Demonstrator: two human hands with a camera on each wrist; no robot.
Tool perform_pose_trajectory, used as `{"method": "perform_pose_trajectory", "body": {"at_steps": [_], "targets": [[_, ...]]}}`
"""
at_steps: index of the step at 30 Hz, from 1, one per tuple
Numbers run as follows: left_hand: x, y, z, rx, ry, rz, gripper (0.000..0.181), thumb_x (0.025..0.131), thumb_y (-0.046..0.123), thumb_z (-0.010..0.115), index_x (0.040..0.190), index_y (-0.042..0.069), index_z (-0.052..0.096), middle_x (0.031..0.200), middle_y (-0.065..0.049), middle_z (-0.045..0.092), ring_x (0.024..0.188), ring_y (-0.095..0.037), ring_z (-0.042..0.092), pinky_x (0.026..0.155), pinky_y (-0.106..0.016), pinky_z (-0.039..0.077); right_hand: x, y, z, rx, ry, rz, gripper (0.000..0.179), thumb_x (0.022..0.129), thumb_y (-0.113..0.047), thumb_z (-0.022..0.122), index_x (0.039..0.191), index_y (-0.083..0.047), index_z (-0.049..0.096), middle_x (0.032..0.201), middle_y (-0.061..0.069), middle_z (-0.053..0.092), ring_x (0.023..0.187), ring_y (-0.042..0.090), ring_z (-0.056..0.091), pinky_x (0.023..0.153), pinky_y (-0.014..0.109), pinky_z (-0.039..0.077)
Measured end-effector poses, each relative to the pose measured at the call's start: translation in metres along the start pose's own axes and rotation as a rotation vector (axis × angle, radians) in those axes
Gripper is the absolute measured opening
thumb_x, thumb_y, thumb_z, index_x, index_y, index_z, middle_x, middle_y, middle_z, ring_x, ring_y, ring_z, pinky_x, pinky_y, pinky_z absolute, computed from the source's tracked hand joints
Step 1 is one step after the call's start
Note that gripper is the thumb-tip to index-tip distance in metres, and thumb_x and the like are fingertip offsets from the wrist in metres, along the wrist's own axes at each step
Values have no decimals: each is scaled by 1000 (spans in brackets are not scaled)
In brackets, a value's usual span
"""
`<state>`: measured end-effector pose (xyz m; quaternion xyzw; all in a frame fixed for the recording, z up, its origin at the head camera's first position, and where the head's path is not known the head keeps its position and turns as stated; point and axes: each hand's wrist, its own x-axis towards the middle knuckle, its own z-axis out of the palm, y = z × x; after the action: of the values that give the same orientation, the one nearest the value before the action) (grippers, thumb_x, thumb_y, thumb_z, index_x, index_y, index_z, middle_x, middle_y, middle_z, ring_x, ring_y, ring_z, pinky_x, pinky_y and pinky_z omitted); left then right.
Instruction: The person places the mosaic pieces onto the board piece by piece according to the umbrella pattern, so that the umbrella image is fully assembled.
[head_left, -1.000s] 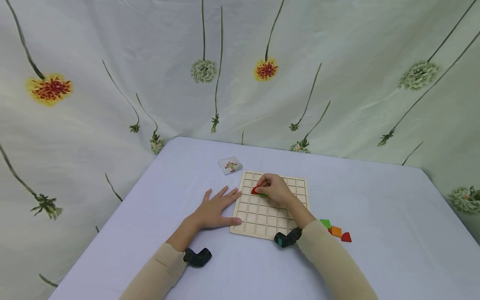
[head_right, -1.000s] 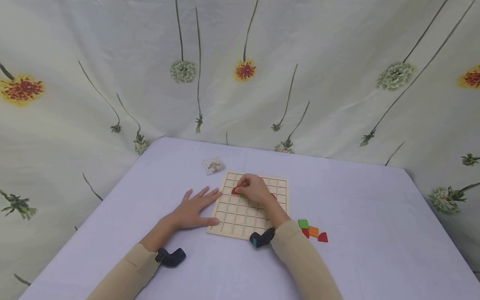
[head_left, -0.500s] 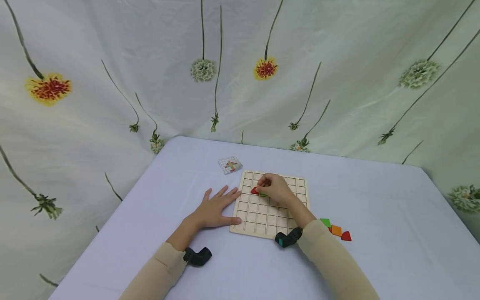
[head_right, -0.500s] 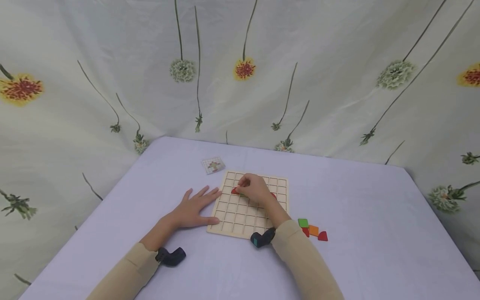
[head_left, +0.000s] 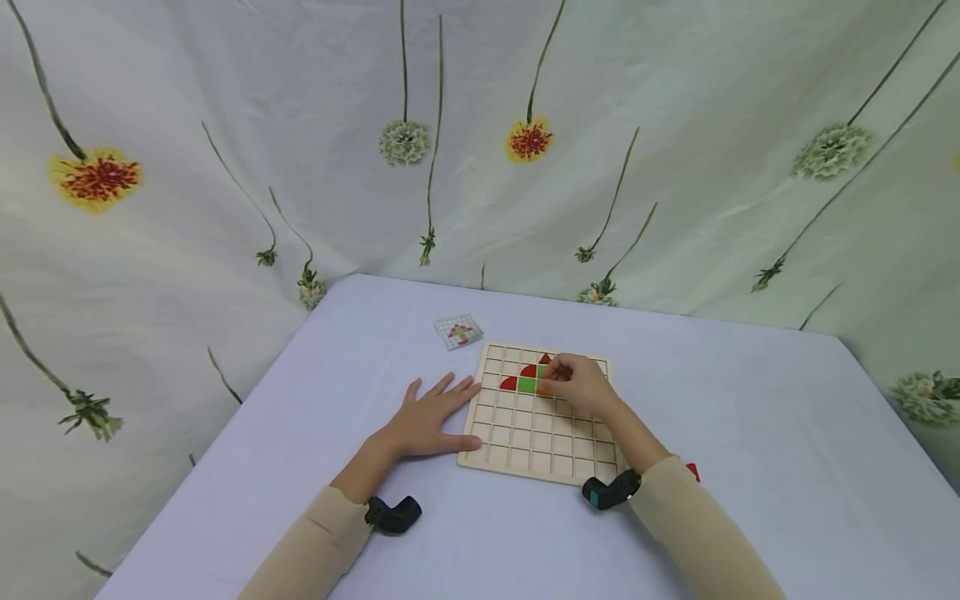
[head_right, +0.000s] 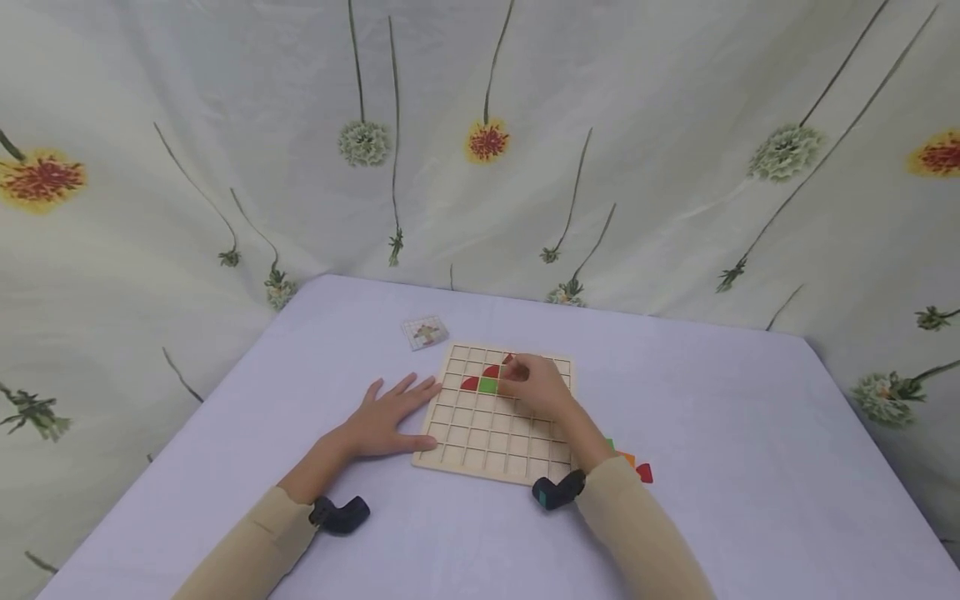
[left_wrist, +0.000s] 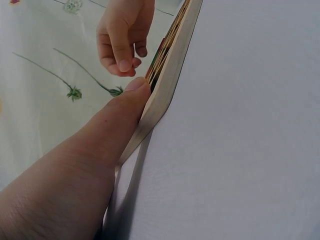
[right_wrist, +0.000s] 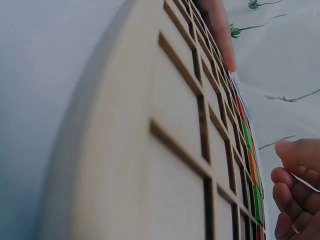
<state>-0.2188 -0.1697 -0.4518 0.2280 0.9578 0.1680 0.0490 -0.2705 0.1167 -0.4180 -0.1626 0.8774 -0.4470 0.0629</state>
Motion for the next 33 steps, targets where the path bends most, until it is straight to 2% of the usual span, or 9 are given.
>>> {"method": "perform_pose_trajectory", "body": {"at_steps": [8, 15, 22, 33], "targets": [[-2, 3, -2, 3, 4, -2, 94, 80, 76, 53, 155, 24, 30, 160, 3, 23, 149, -27, 8, 111, -63, -4, -22, 9, -16, -33, 46, 23, 11, 89, -14, 72, 93, -5, 67, 85, 3, 63, 81, 19, 57, 71, 32, 47], [-4, 3, -4, 0, 13, 2, 93, 81, 75, 54, 154, 23, 32, 159, 2, 26, 149, -28, 10, 111, -65, -2, -36, 16, -27, 2, 100, 54, 11, 88, -15, 73, 92, -6, 67, 83, 3, 62, 81, 21, 55, 69, 32, 46], [-2, 3, -3, -1, 7, 6, 93, 81, 75, 54, 154, 23, 32, 159, 2, 25, 148, -28, 10, 110, -65, -2, -52, 28, -38, -21, 127, 112, 15, 89, -18, 73, 94, -6, 67, 84, 3, 60, 83, 22, 53, 66, 31, 43], [0, 0, 0, 2, 6, -2, 94, 80, 77, 52, 155, 25, 29, 160, 4, 23, 149, -26, 9, 110, -64, -3, -77, 41, -59, -61, 139, 150, 20, 90, -22, 71, 98, -5, 66, 86, 5, 59, 85, 23, 52, 67, 30, 45]]}}
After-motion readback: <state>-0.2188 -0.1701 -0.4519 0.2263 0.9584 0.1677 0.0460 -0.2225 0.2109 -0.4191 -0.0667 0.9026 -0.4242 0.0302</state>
